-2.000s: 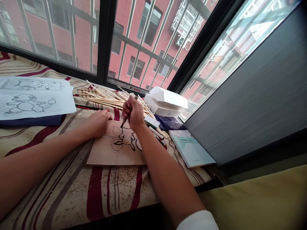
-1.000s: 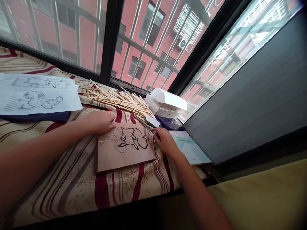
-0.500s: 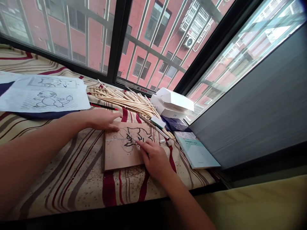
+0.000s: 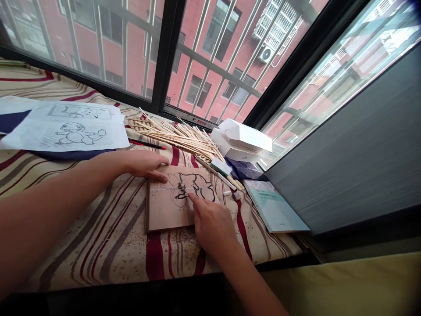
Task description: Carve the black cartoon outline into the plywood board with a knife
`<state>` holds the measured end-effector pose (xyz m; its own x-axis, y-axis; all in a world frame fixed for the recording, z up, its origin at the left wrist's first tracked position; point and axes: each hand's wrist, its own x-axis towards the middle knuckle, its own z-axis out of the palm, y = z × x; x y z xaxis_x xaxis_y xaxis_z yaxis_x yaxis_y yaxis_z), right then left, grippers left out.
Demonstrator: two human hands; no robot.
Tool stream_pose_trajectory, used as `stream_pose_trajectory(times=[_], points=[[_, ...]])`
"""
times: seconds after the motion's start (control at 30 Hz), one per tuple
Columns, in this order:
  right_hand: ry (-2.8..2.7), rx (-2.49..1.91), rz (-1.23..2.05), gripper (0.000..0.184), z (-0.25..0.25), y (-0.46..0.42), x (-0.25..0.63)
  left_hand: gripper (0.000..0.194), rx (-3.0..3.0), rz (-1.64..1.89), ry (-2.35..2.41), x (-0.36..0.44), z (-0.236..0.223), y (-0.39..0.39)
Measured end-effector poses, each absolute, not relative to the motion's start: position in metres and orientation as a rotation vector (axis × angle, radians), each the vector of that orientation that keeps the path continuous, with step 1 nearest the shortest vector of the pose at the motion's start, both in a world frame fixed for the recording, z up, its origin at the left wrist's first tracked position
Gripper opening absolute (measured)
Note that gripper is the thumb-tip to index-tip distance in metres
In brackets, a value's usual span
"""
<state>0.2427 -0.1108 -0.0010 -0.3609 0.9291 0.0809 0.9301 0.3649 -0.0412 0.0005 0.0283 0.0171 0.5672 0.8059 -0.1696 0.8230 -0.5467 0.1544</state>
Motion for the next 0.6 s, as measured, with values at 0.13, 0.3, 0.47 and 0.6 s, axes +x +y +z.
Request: stream_pose_trajectory(times=[0.13, 0.3, 0.47, 0.6], points=[[-2.552, -1.774, -0.037, 0.061, 0.002, -0.112, 0.236, 0.060, 2.564, -0.147, 1.361, 0.000, 0.019, 0.026], [-2.536, -1.804, 0.012, 0.062, 0.004, -0.114, 0.231, 0.060, 2.556, -0.163, 1.374, 0.000, 0.018, 0.027], [-2.531, -1.800, 0.023, 0.061, 0.003, -0.113, 0.232, 0.060, 2.531, -0.155, 1.431, 0.000, 0.016, 0.028], [-2.523, -1.784, 0.033, 0.059, 0.004, -0.106, 0.233, 0.059, 2.536, -0.165, 1.419, 0.001, 0.017, 0.027]])
